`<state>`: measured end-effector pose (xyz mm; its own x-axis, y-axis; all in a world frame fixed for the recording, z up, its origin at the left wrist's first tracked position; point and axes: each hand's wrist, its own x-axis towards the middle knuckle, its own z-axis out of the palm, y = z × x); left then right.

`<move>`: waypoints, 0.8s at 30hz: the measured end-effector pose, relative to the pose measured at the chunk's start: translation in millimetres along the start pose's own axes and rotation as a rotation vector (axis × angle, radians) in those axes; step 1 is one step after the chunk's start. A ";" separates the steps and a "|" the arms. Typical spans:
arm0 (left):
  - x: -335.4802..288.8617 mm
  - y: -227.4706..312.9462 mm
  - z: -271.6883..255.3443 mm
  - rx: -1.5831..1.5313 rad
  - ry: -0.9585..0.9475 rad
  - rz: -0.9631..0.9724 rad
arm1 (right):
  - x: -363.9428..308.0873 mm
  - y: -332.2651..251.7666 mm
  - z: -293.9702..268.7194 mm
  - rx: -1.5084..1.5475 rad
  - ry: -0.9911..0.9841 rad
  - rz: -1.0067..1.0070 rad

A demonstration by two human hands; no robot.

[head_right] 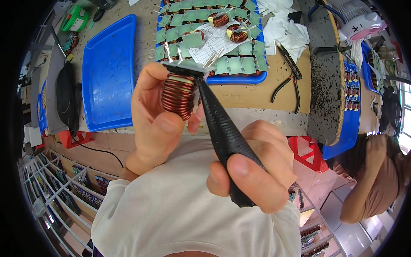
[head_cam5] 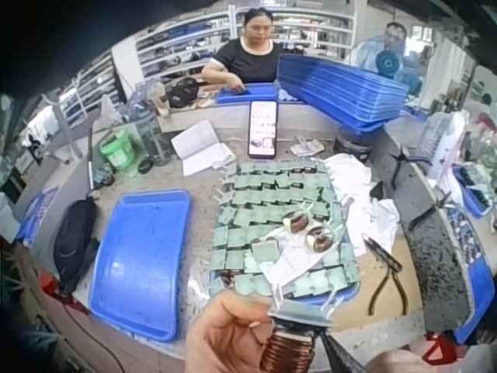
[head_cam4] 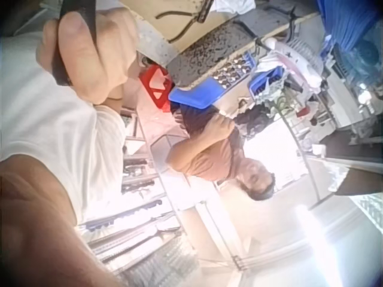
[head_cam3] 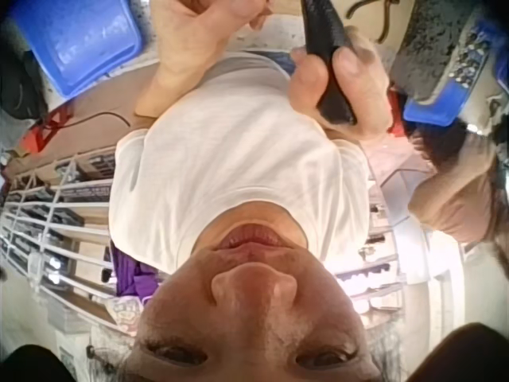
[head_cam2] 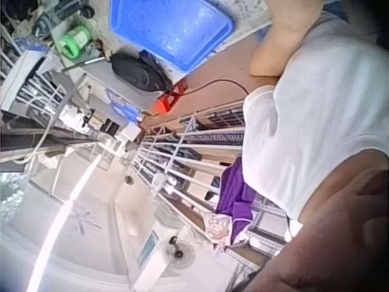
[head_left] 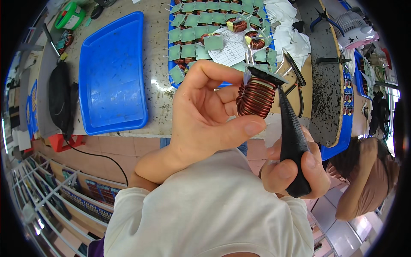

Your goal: Assembling electronic transformer components by gluing cores to PCB boards and adjusting wires.

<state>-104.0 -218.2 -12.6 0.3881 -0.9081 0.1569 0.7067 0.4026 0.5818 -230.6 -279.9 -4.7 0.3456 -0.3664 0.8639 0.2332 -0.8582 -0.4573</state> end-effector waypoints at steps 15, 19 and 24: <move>1.2 4.6 -0.6 -0.032 0.035 -0.233 | 4.8 2.6 8.4 0.026 0.101 -0.042; 0.8 5.9 0.7 0.236 0.121 -0.291 | 0.8 -1.3 2.0 0.028 -0.013 -0.006; 0.6 4.0 1.3 0.200 0.097 -0.310 | 1.7 0.6 4.6 0.044 0.042 -0.027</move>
<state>-101.7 -217.2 -9.1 0.2351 -0.9643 -0.1217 0.6733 0.0712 0.7359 -225.7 -279.4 -4.4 0.3004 -0.3588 0.8837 0.2824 -0.8515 -0.4418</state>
